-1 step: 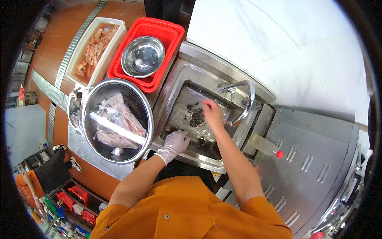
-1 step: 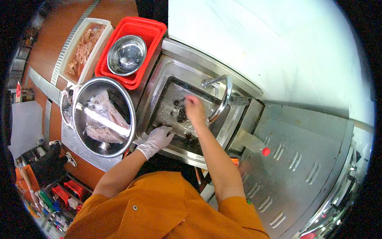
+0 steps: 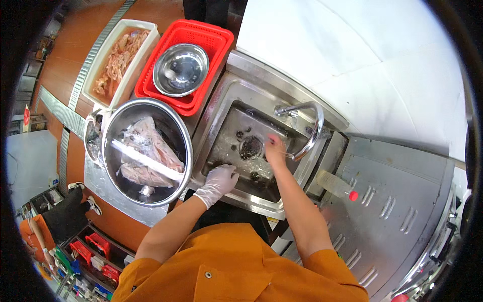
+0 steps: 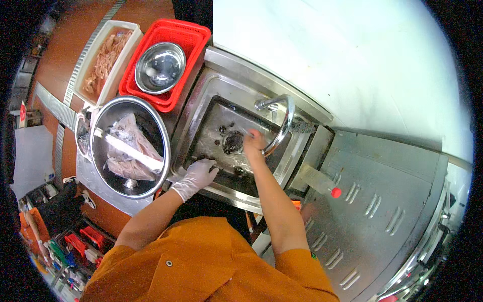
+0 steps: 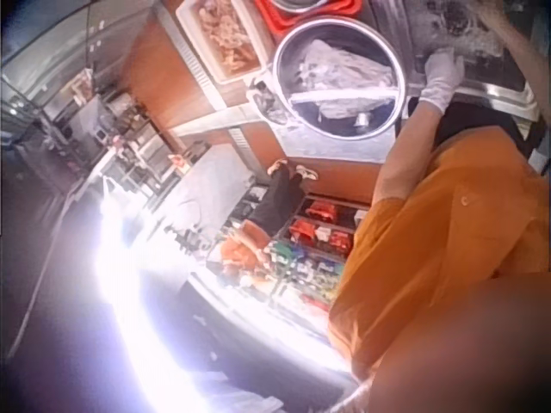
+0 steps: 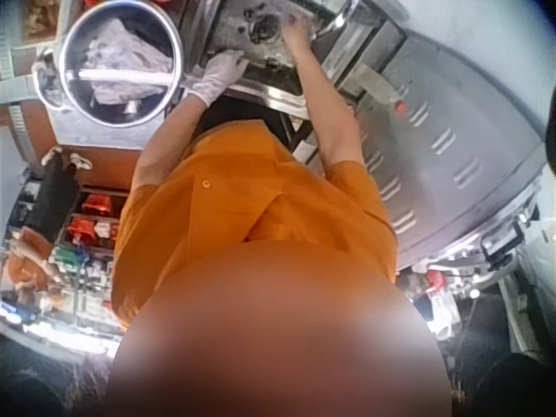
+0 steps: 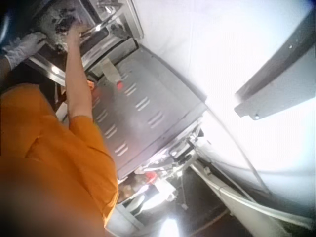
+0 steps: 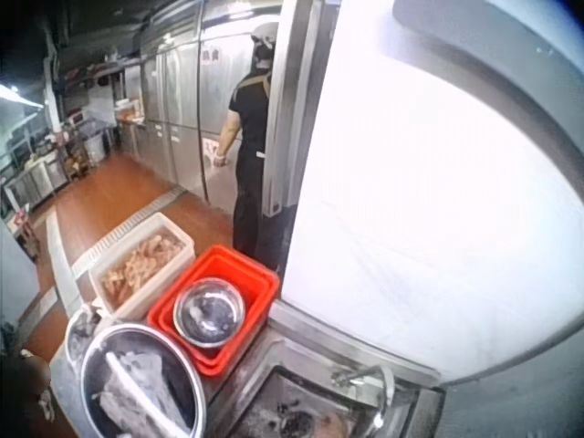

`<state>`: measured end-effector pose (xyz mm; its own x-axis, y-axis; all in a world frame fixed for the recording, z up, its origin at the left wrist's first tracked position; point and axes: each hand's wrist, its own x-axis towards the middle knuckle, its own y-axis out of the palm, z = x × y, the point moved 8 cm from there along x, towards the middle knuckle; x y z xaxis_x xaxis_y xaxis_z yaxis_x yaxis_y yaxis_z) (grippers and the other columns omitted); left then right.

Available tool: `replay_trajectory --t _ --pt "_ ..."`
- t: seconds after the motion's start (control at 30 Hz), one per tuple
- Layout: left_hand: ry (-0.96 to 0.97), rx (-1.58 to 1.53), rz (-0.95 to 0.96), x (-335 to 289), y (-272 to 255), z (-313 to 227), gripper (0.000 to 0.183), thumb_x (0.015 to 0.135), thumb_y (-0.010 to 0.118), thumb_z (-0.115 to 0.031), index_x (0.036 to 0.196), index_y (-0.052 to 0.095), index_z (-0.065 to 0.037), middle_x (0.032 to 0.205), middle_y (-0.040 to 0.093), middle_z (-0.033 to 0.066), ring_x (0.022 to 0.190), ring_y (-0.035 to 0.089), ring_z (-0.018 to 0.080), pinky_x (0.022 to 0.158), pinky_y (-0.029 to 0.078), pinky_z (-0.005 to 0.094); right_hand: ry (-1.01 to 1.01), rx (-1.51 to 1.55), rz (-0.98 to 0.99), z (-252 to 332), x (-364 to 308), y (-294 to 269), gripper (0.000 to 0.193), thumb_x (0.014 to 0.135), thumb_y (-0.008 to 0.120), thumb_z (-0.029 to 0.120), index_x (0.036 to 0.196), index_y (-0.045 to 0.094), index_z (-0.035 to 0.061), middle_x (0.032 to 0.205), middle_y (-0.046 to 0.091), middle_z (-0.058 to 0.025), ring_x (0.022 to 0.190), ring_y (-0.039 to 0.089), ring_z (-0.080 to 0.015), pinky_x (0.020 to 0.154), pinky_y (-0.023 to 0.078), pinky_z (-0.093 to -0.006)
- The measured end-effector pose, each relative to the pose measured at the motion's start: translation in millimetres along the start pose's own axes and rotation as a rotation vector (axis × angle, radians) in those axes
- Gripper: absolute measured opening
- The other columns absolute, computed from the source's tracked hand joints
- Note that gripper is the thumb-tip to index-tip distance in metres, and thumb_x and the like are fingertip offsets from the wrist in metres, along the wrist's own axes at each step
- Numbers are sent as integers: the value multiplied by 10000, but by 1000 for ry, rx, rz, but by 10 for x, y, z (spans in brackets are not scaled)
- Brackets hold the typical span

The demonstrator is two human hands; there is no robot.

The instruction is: The person walks to a sink carrying two bowls, then repeatedly picks up small brown mushrooms, peels off their outer layers by hand, rinses them under running water, and places the cleaned mushrooms into a metal bowl. The person continues this process for several mushrooms and finishes by rinsing the sink.

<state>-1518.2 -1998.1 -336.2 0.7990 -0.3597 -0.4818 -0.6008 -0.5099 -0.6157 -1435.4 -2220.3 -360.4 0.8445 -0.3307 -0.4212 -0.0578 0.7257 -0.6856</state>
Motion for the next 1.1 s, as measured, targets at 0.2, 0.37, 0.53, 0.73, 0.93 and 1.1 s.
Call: replay_trajectory --t 0.2,0.37,0.53,0.73,0.93,1.1 --pt "5 -11 79 154 268 77 397 974 637 -324 1229 699 -26 1174 721 218 1099 690 394 979 537 488 -72 -298 113 -1627 -78 676 564 813 801 124 1343 619 70 1229 654 -262 1196 597 -456 1069 474 -496" --pt "-36 -208 34 305 152 -101 395 973 681 -244 1309 673 -36 1168 729 231 1091 709 377 961 554 433 129 250 148 -1454 -119 724 514 945 741 248 1404 588 74 1139 715 -151 934 706 -311 825 568 -437" --pt "97 -451 11 361 -256 -762 637 978 716 -241 1546 469 -91 1264 696 243 1134 713 339 983 544 398 243 1097 395 -536 -752 234 418 1019 690 384 1291 635 72 1011 695 -50 789 667 -172 693 549 -327" --pt "406 -157 -106 318 -613 -1588 651 987 712 -285 1544 449 -72 1331 649 254 1170 671 399 977 547 445 175 1109 371 73 -860 -491 372 1060 620 429 1089 635 58 865 659 -32 684 619 -144 608 518 -310" --pt "385 -104 -222 284 -649 -1840 338 1016 631 -233 1278 566 -30 1106 691 260 994 679 474 857 559 515 53 859 300 111 -930 -869 436 1080 580 447 1003 660 25 782 647 -36 651 601 -138 605 504 -308" --pt "254 -381 -197 400 -534 -1789 211 1032 578 -219 1127 597 -31 1014 695 276 880 688 475 786 563 514 -37 795 166 113 -1038 -1070 426 1115 513 394 1026 685 15 807 674 -39 696 606 -114 640 487 -274"
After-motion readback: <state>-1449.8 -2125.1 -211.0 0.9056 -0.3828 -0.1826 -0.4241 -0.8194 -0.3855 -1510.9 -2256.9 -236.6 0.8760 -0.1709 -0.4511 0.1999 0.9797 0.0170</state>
